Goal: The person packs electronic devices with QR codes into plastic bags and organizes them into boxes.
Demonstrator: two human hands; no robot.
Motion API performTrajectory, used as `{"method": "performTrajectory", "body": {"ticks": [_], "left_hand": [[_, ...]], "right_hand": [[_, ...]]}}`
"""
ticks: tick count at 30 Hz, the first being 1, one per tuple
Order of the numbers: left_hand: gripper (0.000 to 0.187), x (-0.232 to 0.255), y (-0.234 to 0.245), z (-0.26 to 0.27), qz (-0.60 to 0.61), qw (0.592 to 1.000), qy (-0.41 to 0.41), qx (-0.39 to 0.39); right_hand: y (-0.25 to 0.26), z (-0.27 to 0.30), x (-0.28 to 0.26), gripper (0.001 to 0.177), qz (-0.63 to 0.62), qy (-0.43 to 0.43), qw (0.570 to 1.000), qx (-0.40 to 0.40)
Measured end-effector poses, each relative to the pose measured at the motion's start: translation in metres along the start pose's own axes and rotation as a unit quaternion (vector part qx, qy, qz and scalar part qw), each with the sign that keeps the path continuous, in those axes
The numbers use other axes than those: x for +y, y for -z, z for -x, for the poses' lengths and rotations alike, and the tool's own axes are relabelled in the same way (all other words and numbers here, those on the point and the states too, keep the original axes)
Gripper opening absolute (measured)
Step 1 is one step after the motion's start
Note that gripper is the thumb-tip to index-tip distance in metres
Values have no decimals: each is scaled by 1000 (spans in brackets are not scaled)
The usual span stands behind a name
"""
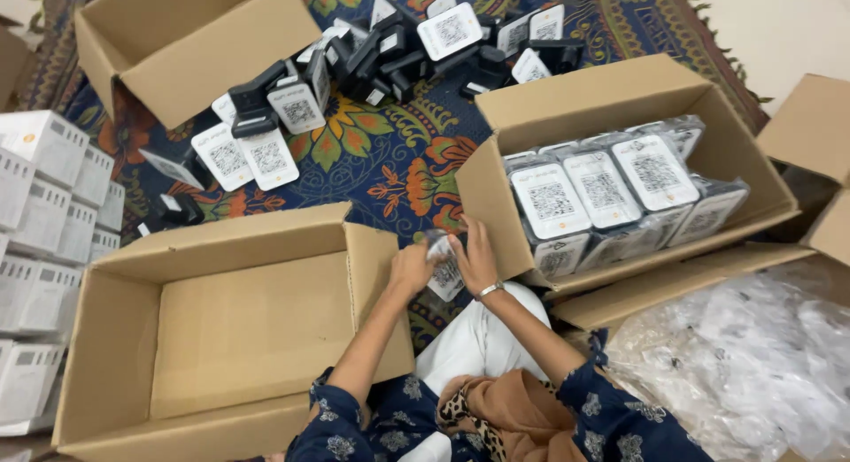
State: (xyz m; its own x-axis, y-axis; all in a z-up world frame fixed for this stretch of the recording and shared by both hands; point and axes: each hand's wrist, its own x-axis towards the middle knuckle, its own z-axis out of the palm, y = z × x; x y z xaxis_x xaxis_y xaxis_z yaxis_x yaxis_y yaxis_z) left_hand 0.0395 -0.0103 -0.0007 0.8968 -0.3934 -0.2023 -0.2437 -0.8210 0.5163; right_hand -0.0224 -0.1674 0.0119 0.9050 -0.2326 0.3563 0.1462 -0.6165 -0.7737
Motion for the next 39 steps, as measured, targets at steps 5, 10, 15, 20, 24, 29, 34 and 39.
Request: {"method": "performTrajectory", "body": {"ticks": [5,10,15,20,24,29,34,39], "left_hand": [[54,-40,9,-53,98,986,86,107],[46,72,110,-38,346,926,-2,147],[45,225,154,-24,481,861,-110,-127],[45,319,114,-44,414,866,-141,-242],[58,359,50,-78,439,840,-124,-295],[65,390,-46,-116,491,851,-88,-165],[67,375,-52,-97,441,876,-91,-172],[73,317,-33,-116,452,864,-49,-215]], "right_hand": [[88,1,-40,56,-139,-77,987,9],[175,-3,-20,62,-329,-193,922,67],[272,-12,-41,77,-569,-214,793,-21],[325,20,28,69,-596,-254,762,20],[358,27,33,57,-623,-279,723,105],[392,-15,117,52,-612,-332,698,167],[427,-73,181,47,-534,-429,692,229],[444,-126,194,49,-393,-510,741,192]]}}
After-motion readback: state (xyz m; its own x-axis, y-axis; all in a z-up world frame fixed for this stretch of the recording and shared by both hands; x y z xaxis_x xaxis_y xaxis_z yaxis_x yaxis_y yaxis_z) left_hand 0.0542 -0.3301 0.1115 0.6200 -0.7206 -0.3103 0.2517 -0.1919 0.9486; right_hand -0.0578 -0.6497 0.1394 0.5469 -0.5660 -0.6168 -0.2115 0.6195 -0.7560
